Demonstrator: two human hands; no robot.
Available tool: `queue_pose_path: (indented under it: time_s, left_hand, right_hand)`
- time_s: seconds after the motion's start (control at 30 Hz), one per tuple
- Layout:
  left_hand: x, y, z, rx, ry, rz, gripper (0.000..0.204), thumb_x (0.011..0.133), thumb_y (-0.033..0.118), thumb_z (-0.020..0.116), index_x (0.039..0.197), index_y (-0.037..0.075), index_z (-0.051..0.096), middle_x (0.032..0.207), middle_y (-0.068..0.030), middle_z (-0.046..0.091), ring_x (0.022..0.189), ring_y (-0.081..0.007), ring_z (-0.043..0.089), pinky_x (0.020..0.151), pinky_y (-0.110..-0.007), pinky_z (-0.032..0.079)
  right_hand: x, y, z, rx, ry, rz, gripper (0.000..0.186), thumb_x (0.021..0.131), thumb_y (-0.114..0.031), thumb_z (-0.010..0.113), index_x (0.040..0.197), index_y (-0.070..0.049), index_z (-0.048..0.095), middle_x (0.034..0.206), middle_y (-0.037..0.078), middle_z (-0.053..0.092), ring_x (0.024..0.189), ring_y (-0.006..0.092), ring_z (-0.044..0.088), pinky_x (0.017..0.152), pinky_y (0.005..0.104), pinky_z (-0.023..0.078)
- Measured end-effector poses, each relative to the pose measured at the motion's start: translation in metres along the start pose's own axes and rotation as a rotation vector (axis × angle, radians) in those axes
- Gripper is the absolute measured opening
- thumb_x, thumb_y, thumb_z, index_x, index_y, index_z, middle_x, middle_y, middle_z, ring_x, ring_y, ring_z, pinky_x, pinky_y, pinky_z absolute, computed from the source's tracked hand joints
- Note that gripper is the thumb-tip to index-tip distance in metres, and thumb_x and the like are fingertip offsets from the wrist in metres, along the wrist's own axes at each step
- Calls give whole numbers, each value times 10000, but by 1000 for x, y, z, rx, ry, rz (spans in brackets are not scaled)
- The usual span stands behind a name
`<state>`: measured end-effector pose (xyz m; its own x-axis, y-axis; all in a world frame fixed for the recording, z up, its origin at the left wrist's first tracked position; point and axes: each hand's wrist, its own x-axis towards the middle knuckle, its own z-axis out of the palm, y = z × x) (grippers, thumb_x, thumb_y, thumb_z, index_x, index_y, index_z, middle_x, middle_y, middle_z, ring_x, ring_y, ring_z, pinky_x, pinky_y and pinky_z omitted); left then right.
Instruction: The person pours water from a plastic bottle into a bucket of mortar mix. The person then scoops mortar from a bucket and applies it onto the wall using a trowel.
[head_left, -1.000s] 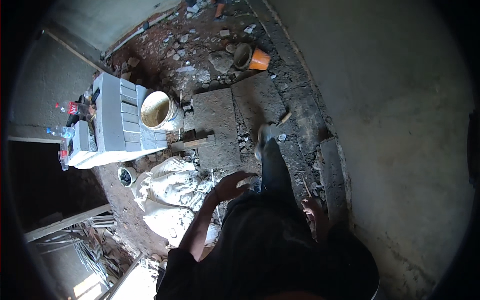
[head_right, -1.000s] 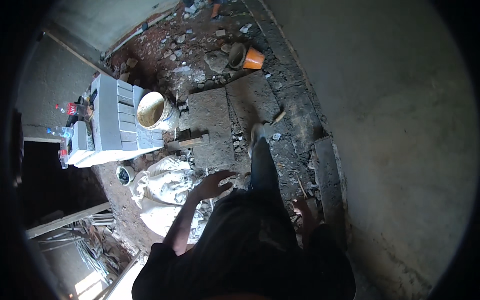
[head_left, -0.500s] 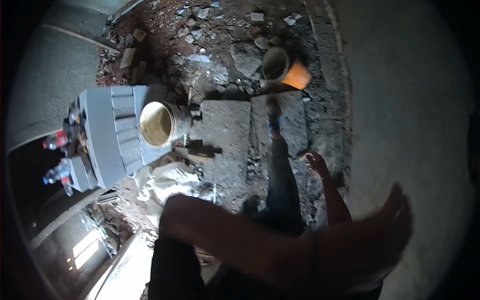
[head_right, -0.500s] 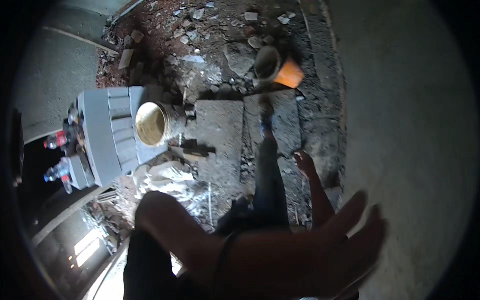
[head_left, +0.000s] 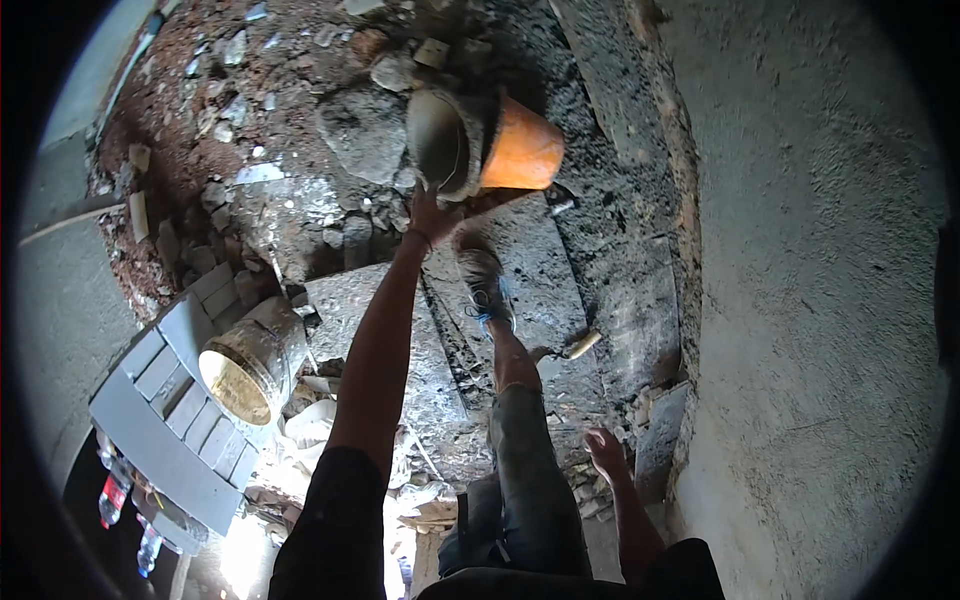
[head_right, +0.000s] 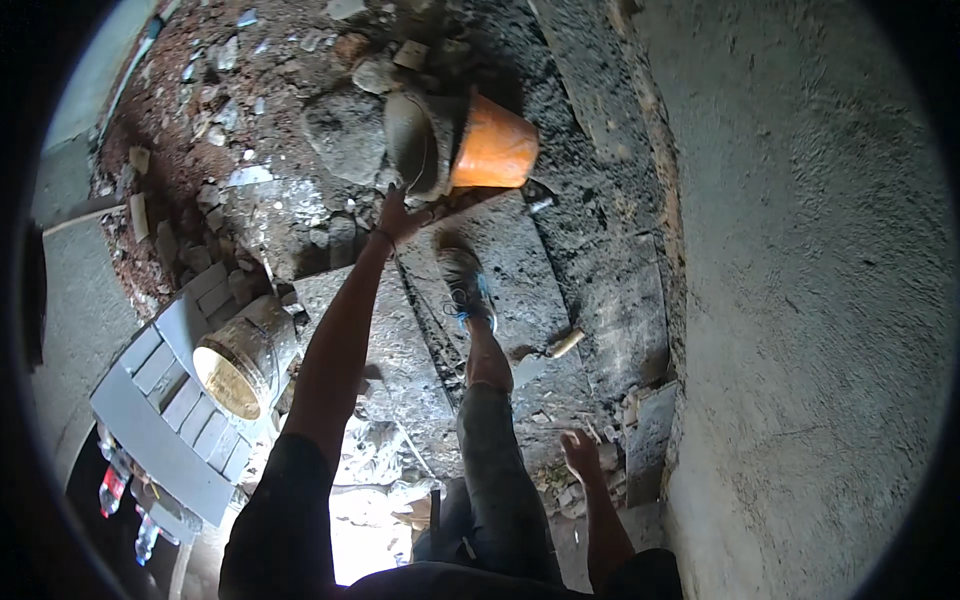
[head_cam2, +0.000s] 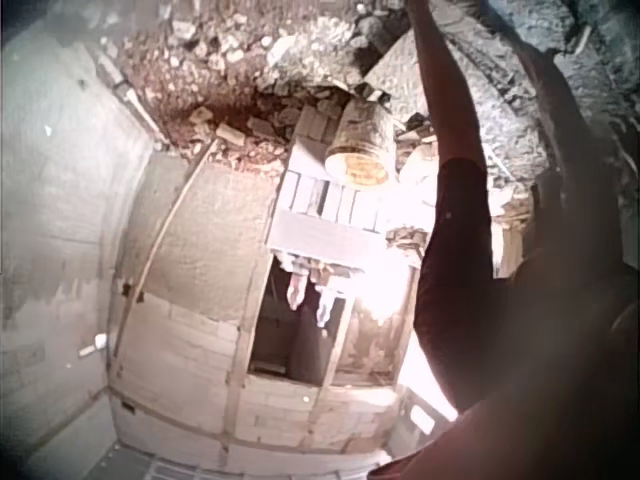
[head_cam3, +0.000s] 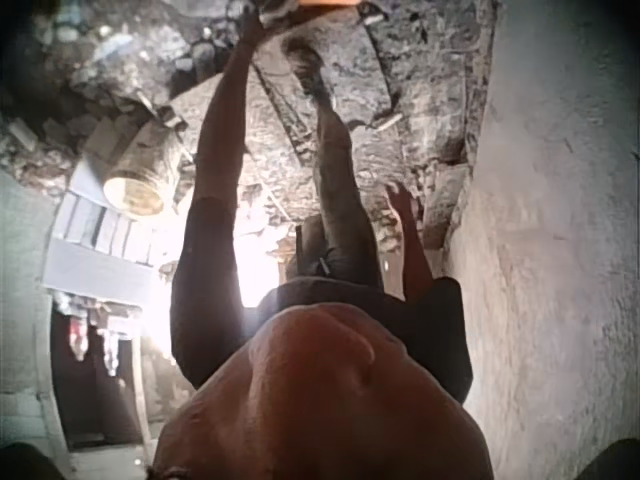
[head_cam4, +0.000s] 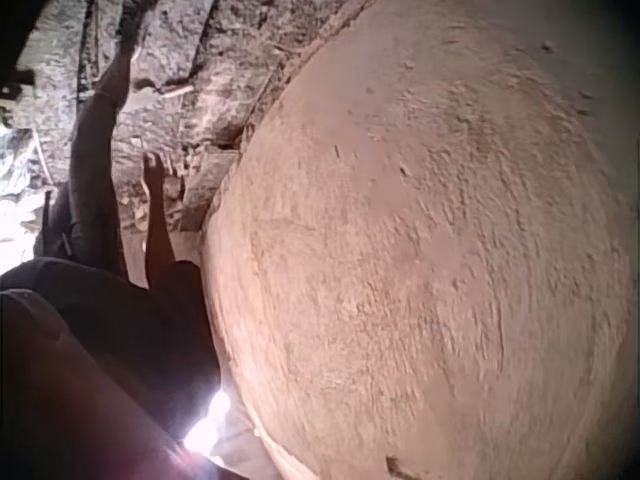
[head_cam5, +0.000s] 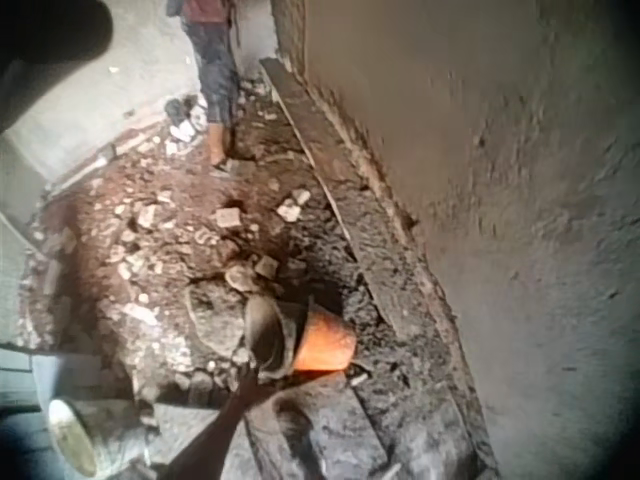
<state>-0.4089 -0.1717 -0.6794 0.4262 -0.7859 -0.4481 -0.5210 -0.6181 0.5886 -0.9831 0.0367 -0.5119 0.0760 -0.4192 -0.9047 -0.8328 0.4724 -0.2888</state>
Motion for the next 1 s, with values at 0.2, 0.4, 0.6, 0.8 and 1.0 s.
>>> queue_pose_path:
  time_s: [0.2,0.4,0.6,0.8,1.0]
  left_hand:
    - [-20,13,-27,-930,160,-125,196,804,122,659,935,-3,586,807,-77,629,682,-188,647,626,-288,520]
    - [-207,50,-109,-1338,177,-128,196,904,156,598,1023,0,605,823,-76,651,567,-128,615,489,-238,470]
    - [-470,49,-175,-1282,437,-126,264,961,152,529,1156,-16,590,821,-61,658,608,-97,619,512,-214,482]
    - [-714,0,-204,-1319,703,-312,231,904,165,621,1039,-23,632,694,-34,628,644,-93,619,540,-238,477]
    - [-856,-56,-125,-932,1042,-279,299,802,154,668,1059,4,639,842,-69,666,578,-100,617,519,-249,496]
  right_hand:
    - [-41,43,-13,54,26,136,275,908,-232,612,1079,-17,593,954,112,648,807,176,642,699,319,551]
    - [-27,-76,-2,219,-153,36,311,932,-255,580,1180,-68,562,934,66,639,804,158,633,689,305,520]
    - [-44,-167,18,-63,-155,-492,286,948,-171,527,1164,11,566,968,94,644,817,176,634,713,295,516]
    - [-152,-183,89,-793,-136,-707,447,927,-361,539,1177,8,569,1079,176,618,969,295,622,828,394,489]
    - [-222,-185,166,-988,-177,-982,407,899,-319,595,1148,3,595,1047,181,650,992,299,632,822,388,500]
